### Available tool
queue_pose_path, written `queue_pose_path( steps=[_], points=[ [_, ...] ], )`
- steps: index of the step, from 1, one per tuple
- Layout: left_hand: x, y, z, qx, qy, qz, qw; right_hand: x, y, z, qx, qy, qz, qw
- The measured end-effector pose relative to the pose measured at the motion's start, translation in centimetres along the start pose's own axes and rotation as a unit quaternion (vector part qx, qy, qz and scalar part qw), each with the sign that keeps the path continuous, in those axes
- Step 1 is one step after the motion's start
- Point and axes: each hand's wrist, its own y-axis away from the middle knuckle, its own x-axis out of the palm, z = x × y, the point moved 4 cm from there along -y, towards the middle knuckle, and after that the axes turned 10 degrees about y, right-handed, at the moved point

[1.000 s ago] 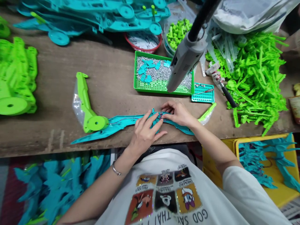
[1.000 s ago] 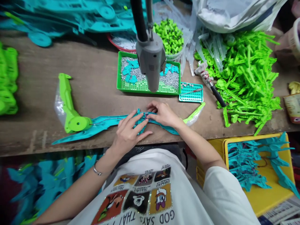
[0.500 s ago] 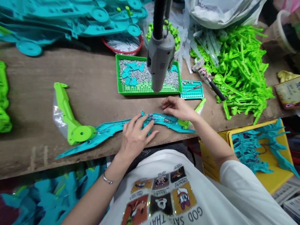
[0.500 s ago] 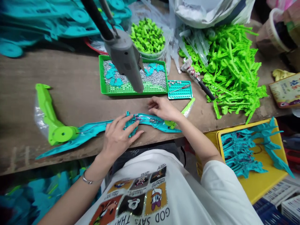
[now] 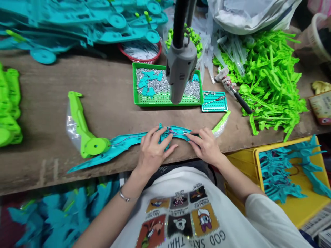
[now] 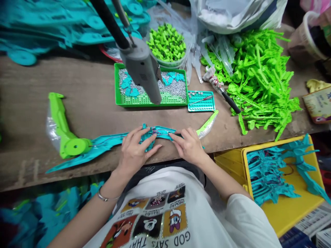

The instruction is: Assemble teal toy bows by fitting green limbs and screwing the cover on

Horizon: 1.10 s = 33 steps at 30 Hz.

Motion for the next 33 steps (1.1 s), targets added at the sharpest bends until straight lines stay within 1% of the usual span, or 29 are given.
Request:
queue_pose_path(
  steps=[4, 6, 9, 12, 14, 16, 19, 21, 24, 26, 27, 29, 31, 33],
  points=[
    [0.0, 0.0, -0.5, -0.012, 0.000, 0.004, 1.000, 0.2, 0.7, 0.1, -0.052, 0.036, -0.011, 0.998],
    [-0.1, 0.1, -1.0, -0.026, 0.000, 0.003, 1.000, 0.3, 0.9, 0.0, -0.059, 0.030, -0.006, 0.998],
    [-0.2, 0.3, -1.5, -0.060, -0.006, -0.005, 0.998, 0.4, 0.9, -0.3, -0.035, -0.004, 0.014, 0.999],
    [-0.2, 0.7, -1.7, -0.078, -0.011, -0.014, 0.997, -0.3, 0.2, -0.5, -0.011, -0.051, 0.025, 0.998],
    [-0.2, 1.0, -1.7, -0.084, -0.007, -0.018, 0.996, -1.4, -0.8, -0.9, 0.002, -0.071, 0.003, 0.997],
    [-0.2, 1.2, -1.7, -0.088, 0.000, -0.020, 0.996, -2.8, -2.4, -1.8, 0.016, -0.070, -0.043, 0.997],
    [-0.1, 1.2, -1.7, -0.090, 0.008, -0.024, 0.996, -4.6, -5.6, -4.3, 0.045, -0.045, -0.114, 0.991],
    [0.0, 1.1, -1.5, -0.092, 0.005, -0.030, 0.995, -5.5, -8.3, -6.3, 0.065, -0.039, -0.142, 0.987],
    [0.4, 0.9, -1.3, -0.086, -0.001, -0.047, 0.995, -6.4, -13.2, -8.8, 0.067, -0.036, -0.159, 0.984],
    [0.5, 0.8, -1.1, -0.079, -0.001, -0.059, 0.995, -6.5, -16.9, -9.4, 0.050, -0.027, -0.154, 0.986],
    [0.5, 0.8, -1.1, -0.077, 0.000, -0.063, 0.995, -6.3, -18.9, -9.3, 0.036, -0.027, -0.146, 0.988],
    [0.6, 0.9, -1.1, -0.074, 0.001, -0.069, 0.995, -5.4, -22.9, -8.4, -0.007, -0.037, -0.120, 0.992],
    [0.8, 1.1, -1.1, -0.077, 0.001, -0.068, 0.995, -3.8, -27.0, -6.7, -0.064, -0.043, -0.098, 0.992],
    [1.0, 1.3, -0.9, -0.083, 0.004, -0.071, 0.994, -1.8, -31.0, -4.3, -0.111, -0.046, -0.074, 0.990]
  ],
)
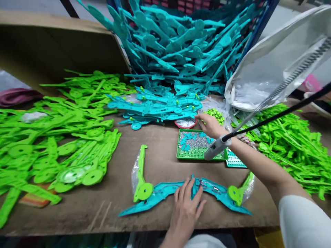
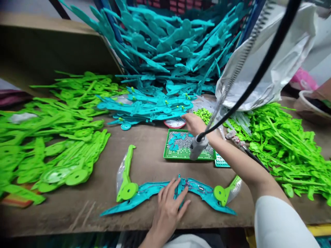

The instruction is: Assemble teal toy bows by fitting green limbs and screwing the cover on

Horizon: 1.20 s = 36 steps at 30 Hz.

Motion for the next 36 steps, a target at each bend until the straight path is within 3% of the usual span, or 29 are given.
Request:
queue_pose_path(
  steps=[6, 11, 16, 21, 24, 27, 32, 36],
  points=[
    [0.7, 0.7, 0.6, -0.012, 0.003, -0.008, 1.000, 8.5, -10.3, 4.5, -0.112, 0.029, 0.089, 0.989],
    [0.7, 0.7, 0.7, 0.010, -0.024, -0.034, 0.999, 11.9, -14.5, 6.4, -0.180, 0.106, 0.112, 0.972],
    [0.6, 0.5, 0.7, 0.034, -0.036, -0.052, 0.997, 11.3, -15.5, 7.0, -0.189, 0.189, 0.104, 0.958],
    [0.5, 0.3, 0.9, -0.003, -0.008, -0.027, 1.000, 6.5, -13.9, 7.9, -0.201, 0.252, 0.034, 0.946],
    [0.2, -0.1, 0.8, -0.011, 0.002, 0.010, 1.000, 2.2, -10.3, 6.4, -0.154, 0.232, 0.009, 0.960],
    [-0.1, -0.5, 0.5, -0.003, 0.005, 0.033, 0.999, -2.8, -3.9, 3.0, -0.078, 0.211, -0.011, 0.974],
    [0.0, -1.0, 0.4, 0.019, 0.015, 0.029, 0.999, -12.7, 11.3, -1.7, 0.056, 0.255, -0.041, 0.965],
    [0.3, -0.9, 0.5, 0.020, 0.017, 0.027, 0.999, -20.5, 23.8, -2.6, 0.169, 0.359, 0.002, 0.918]
  ],
)
